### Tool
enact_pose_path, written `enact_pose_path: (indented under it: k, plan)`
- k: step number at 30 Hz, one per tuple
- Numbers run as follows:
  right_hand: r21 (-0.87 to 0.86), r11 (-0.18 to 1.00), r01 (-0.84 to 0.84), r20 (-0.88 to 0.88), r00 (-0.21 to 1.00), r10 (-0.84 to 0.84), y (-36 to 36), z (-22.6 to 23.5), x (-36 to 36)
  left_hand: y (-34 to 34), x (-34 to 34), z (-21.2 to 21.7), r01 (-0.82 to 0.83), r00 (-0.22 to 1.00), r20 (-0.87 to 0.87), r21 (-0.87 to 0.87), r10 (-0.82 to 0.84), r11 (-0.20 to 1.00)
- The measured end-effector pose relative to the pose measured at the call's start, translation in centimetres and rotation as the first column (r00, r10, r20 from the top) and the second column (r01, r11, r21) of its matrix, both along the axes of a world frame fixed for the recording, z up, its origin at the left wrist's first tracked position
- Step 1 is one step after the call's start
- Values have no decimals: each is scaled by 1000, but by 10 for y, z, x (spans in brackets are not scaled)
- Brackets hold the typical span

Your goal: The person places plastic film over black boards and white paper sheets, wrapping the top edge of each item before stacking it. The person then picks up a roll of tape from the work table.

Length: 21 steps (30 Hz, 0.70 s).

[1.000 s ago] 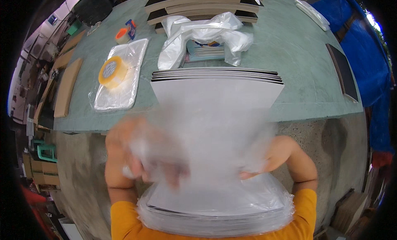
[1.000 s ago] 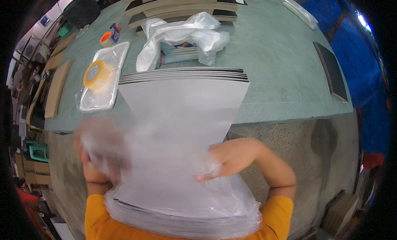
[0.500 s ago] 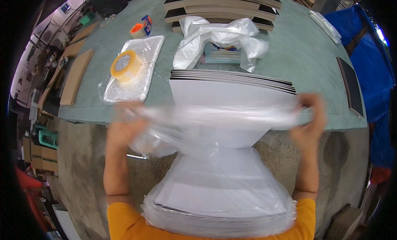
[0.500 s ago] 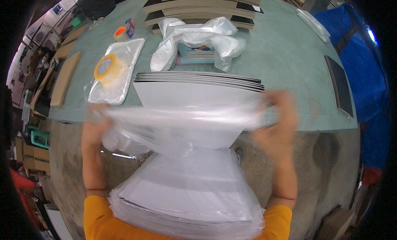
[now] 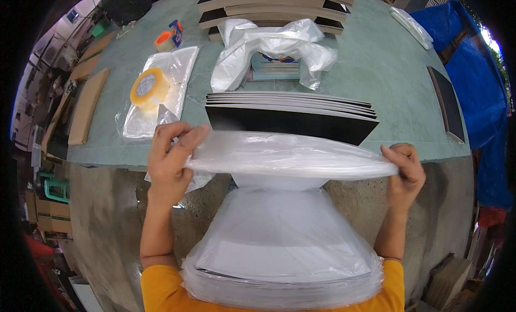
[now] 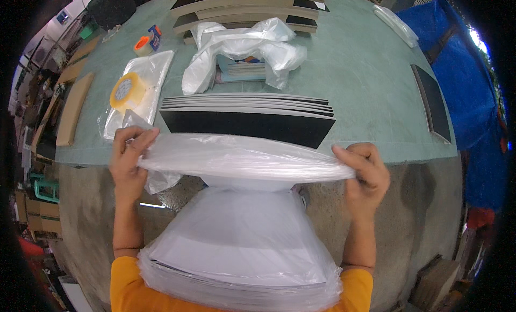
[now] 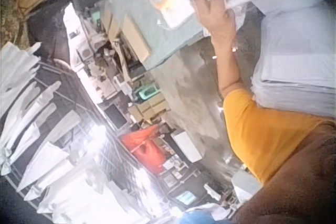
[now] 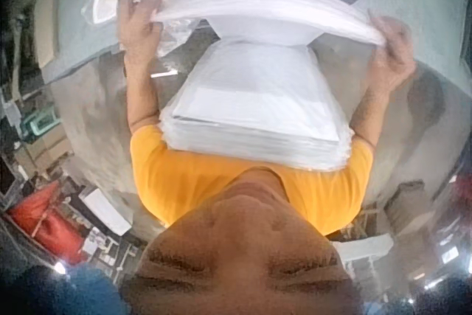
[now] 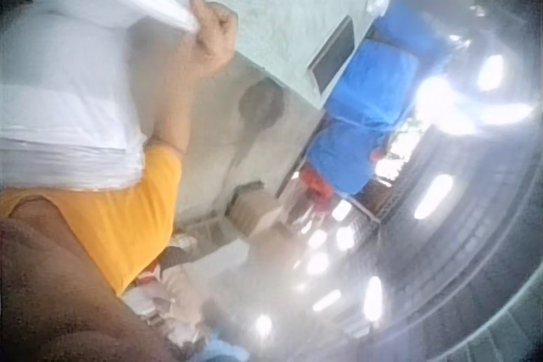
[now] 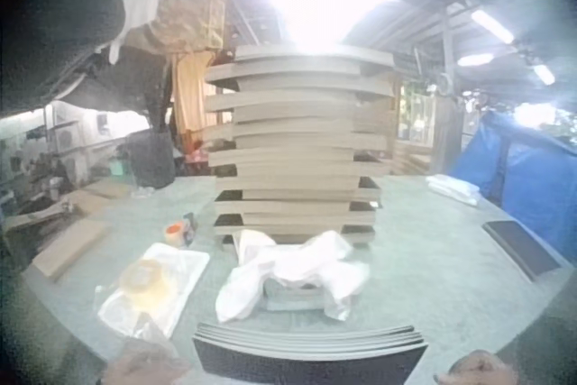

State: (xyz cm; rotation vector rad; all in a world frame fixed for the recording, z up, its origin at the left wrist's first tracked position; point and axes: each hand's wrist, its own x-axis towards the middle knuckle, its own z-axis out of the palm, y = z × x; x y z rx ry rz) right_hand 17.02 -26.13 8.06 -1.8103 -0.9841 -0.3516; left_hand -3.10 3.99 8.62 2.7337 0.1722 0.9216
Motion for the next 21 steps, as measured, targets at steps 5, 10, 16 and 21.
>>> enact_pose_path:
  k: [5,10,16,21]
  plan:
    - [360,860,-362,-755,429,496,-31,-19,23,32,-27,-5,121,888,5,-967,-459,222]
    - [198,896,-397,-979,-41,198,-44,-173,14,29,-45,-144,-373,740,-102,-885,-664,-280]
    - [-535,845,-3,-809,291,-511,-19,-308,-21,-14,-44,-269,-547,828,-493,-815,-266,-192]
    - [-379,897,-229,-812,547,-203,-39,-155,9,-3,-36,-113,-197,745,-620,-556,-245,807]
